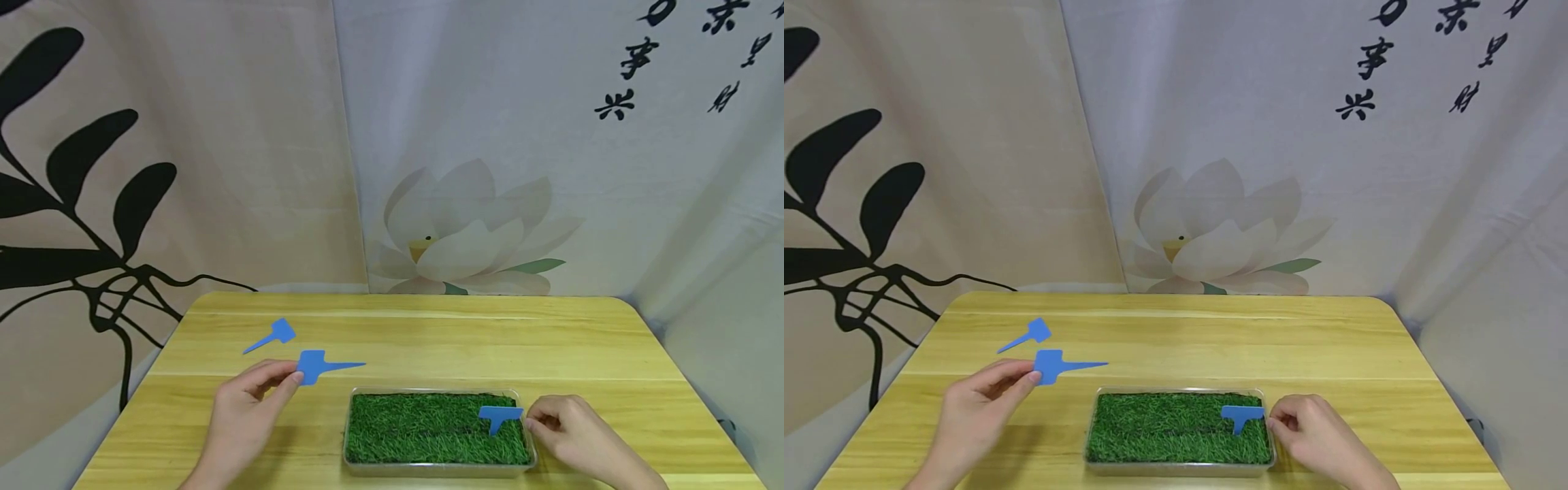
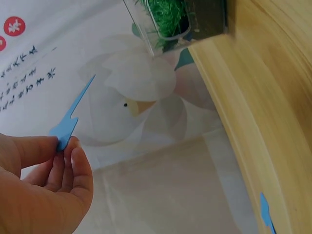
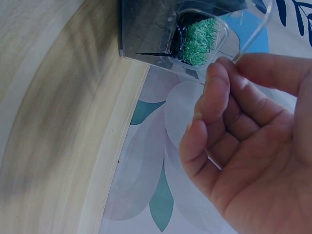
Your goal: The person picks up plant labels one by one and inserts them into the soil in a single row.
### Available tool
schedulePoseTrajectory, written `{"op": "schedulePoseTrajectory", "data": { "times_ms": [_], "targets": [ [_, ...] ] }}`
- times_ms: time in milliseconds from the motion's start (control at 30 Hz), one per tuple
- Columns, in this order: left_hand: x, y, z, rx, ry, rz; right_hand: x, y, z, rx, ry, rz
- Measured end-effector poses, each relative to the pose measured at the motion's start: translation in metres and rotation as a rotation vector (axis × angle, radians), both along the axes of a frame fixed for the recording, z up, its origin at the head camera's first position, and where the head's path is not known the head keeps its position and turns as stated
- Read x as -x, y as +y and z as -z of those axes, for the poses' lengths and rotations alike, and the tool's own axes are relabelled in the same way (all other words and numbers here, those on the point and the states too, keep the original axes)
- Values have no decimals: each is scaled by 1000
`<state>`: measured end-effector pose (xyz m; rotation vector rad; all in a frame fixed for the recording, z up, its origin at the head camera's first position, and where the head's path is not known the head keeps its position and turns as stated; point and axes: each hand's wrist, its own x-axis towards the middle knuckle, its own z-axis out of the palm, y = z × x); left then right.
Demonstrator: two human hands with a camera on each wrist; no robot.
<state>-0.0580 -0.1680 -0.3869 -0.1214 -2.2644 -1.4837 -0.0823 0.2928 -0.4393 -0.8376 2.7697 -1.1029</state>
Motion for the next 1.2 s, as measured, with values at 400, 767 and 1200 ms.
{"op": "schedulePoseTrajectory", "data": {
  "times_ms": [400, 767, 1200],
  "targets": [
    [3, 16, 9, -23, 58, 106, -1, 0, 0, -2, -11, 6],
    [5, 31, 15, -47, 25, 188, 0, -1, -1, -3, -20, 7],
    [6, 45, 24, -54, -60, 257, 0, -1, -3, 5, -42, 4]
  ]
}}
